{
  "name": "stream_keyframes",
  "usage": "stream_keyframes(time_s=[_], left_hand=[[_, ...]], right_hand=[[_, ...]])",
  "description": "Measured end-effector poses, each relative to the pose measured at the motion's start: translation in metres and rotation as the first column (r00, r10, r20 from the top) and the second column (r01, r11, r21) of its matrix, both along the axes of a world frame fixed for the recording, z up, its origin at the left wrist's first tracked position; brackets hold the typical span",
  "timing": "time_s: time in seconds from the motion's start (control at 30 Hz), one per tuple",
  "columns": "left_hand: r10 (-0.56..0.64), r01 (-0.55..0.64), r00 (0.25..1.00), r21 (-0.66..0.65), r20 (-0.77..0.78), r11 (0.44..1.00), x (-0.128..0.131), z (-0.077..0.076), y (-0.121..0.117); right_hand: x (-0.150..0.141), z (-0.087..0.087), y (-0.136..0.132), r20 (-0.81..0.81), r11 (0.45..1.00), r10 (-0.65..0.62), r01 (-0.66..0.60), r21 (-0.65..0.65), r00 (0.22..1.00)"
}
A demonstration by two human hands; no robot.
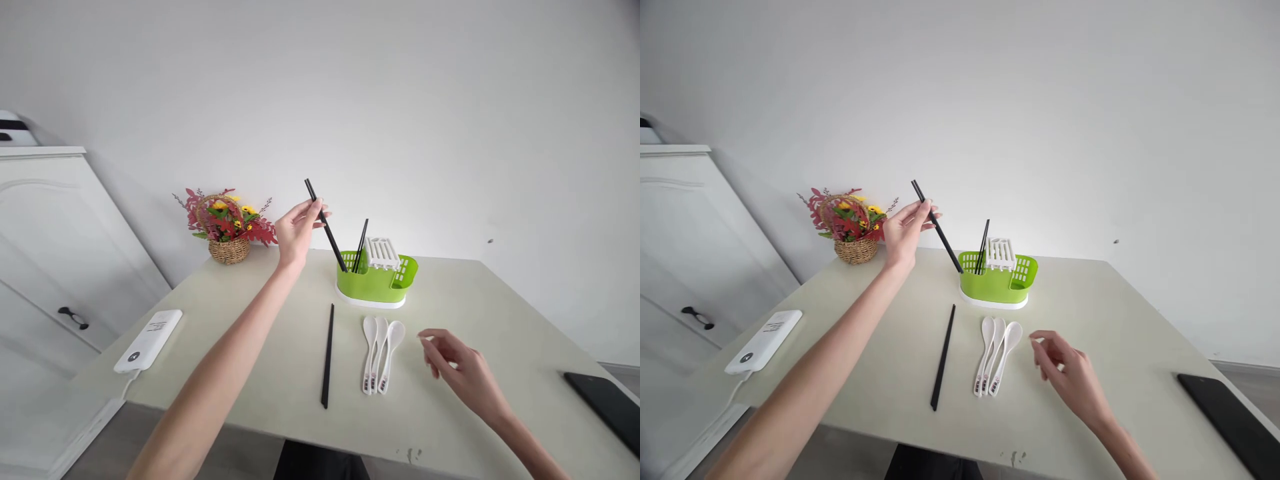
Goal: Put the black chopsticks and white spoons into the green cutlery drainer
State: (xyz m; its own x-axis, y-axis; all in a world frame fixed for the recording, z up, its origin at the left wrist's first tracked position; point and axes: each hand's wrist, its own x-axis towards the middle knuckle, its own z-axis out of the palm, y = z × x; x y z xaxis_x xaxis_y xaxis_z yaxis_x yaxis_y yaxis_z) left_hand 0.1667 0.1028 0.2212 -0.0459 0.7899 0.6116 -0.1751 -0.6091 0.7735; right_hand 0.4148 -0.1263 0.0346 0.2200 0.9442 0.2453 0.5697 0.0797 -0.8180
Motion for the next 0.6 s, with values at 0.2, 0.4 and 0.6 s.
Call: stream_keyframes(time_s=[0.2, 0.4, 0.6], left_hand=[[-0.023, 0.023, 0.996, -0.008, -0.088, 1.0, 0.045, -0.016, 0.057], [0.028, -0.047, 0.959, -0.06, -0.283, 0.997, 0.066, -0.053, 0.086], [-0.016, -0.025, 0.921, -0.1, -0.389, 0.995, 0.08, -0.08, 0.099]], right_hand=[[0.044, -0.046, -0.026, -0.066, 0.973, -0.205, 0.196, -0.124, 0.976], [0.048, -0.058, -0.026, -0.044, 0.953, -0.245, 0.232, -0.193, 0.969], [0.047, -0.055, -0.026, -0.049, 0.94, -0.282, 0.265, -0.217, 0.958]])
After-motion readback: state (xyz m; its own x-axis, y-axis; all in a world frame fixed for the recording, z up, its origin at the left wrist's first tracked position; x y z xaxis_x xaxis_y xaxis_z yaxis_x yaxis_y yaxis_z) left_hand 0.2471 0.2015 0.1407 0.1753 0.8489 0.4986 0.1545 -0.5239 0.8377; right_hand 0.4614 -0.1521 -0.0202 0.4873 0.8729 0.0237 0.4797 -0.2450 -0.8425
